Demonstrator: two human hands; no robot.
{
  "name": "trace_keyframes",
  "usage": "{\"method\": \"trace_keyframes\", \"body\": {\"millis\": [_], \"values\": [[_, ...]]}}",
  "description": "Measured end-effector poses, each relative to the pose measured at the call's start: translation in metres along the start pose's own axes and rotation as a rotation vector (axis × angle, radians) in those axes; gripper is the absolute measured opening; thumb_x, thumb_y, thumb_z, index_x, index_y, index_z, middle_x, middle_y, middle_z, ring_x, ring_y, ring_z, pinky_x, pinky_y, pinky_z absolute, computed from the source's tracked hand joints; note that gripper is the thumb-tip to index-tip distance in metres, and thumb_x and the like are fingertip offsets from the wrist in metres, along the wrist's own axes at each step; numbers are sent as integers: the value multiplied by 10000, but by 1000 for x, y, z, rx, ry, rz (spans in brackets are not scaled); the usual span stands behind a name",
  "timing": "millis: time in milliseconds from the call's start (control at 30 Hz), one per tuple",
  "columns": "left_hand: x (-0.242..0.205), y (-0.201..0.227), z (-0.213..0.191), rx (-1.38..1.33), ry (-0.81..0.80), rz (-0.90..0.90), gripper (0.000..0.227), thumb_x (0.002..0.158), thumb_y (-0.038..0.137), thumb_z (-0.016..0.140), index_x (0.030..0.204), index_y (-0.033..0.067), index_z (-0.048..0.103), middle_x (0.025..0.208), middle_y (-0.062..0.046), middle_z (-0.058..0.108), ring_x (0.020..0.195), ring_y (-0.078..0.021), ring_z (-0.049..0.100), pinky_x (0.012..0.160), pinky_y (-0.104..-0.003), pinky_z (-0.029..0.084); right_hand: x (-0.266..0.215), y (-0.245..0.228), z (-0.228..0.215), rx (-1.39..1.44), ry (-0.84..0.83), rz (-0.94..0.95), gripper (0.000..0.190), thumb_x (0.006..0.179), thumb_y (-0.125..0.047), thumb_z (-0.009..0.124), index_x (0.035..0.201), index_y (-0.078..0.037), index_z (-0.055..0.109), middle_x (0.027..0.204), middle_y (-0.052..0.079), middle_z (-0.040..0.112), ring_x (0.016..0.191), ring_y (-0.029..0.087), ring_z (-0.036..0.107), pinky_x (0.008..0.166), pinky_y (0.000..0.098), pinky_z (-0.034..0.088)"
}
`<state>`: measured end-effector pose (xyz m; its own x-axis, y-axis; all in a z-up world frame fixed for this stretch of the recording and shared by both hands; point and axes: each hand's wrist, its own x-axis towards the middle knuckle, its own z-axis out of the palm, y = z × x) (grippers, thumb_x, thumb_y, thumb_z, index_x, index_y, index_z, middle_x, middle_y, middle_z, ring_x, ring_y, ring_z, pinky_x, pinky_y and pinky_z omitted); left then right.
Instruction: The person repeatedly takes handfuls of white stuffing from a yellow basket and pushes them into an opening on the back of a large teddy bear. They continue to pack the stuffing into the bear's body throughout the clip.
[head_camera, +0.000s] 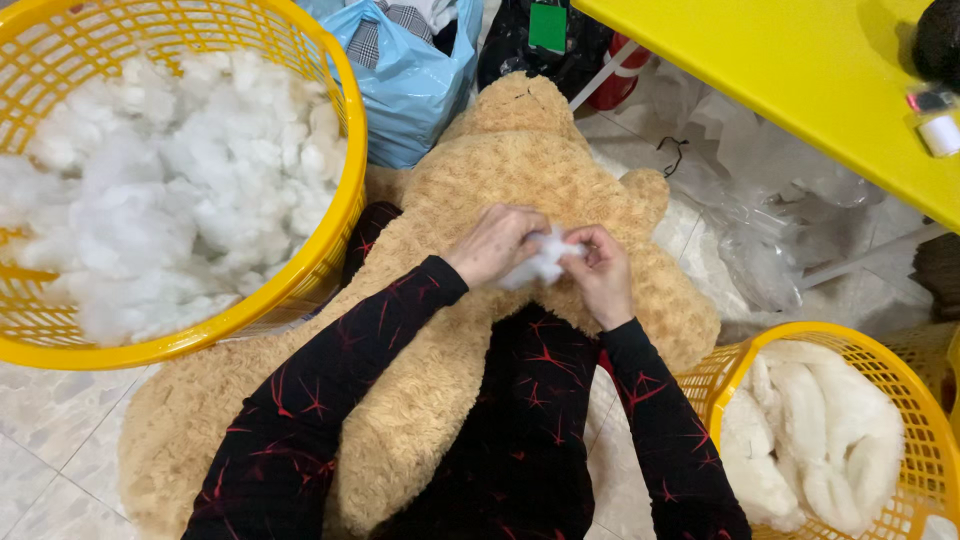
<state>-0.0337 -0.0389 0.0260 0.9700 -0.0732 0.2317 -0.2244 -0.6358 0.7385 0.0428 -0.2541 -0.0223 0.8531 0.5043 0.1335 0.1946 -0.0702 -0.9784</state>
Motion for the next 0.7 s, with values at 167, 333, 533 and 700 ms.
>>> {"method": "trace_keyframes", "body": {"millis": [167, 333, 533, 700], "values": [[-15, -27, 4, 774, -68, 142, 69, 825, 24, 749, 889, -1, 748, 1006, -147, 709, 959, -281, 709, 780, -385, 604, 3, -3, -31, -154, 269, -94, 179, 876, 123, 647, 985, -18, 629, 1080, 91, 646, 995, 191, 652, 866, 313, 585], [-43, -23, 48, 732, -362, 93, 324, 947, 181, 597, 1132, -72, 678, 1145, -243, 654, 1004, -336, 689, 874, -433, 571, -20, 6, -2, -746, -52, -472, 358, 822, 79, 630, 1167, -15, 653, 1287, 182, 582, 1174, 318, 604, 952, 420, 557], [-38, -29, 69, 893, -557, -43, 413, 1003, 247, 493, 1284, -17, 643, 1324, -252, 598, 1193, -391, 603, 1006, -502, 469, -26, 14, 50, -1339, -586, -805, 508, 897, -379, 564, 1160, 42, 668, 1294, 190, 615, 1288, 330, 569, 1085, 499, 389], [-16, -23, 63, 460, -333, 0, 397, 1028, 280, 493, 1269, 26, 681, 1326, -218, 629, 1240, -382, 589, 1043, -531, 438, -5, 8, 51, -1787, -810, -112, 382, 996, -348, 477, 1070, -51, 705, 1114, 174, 699, 1124, 307, 623, 1056, 446, 410]]}}
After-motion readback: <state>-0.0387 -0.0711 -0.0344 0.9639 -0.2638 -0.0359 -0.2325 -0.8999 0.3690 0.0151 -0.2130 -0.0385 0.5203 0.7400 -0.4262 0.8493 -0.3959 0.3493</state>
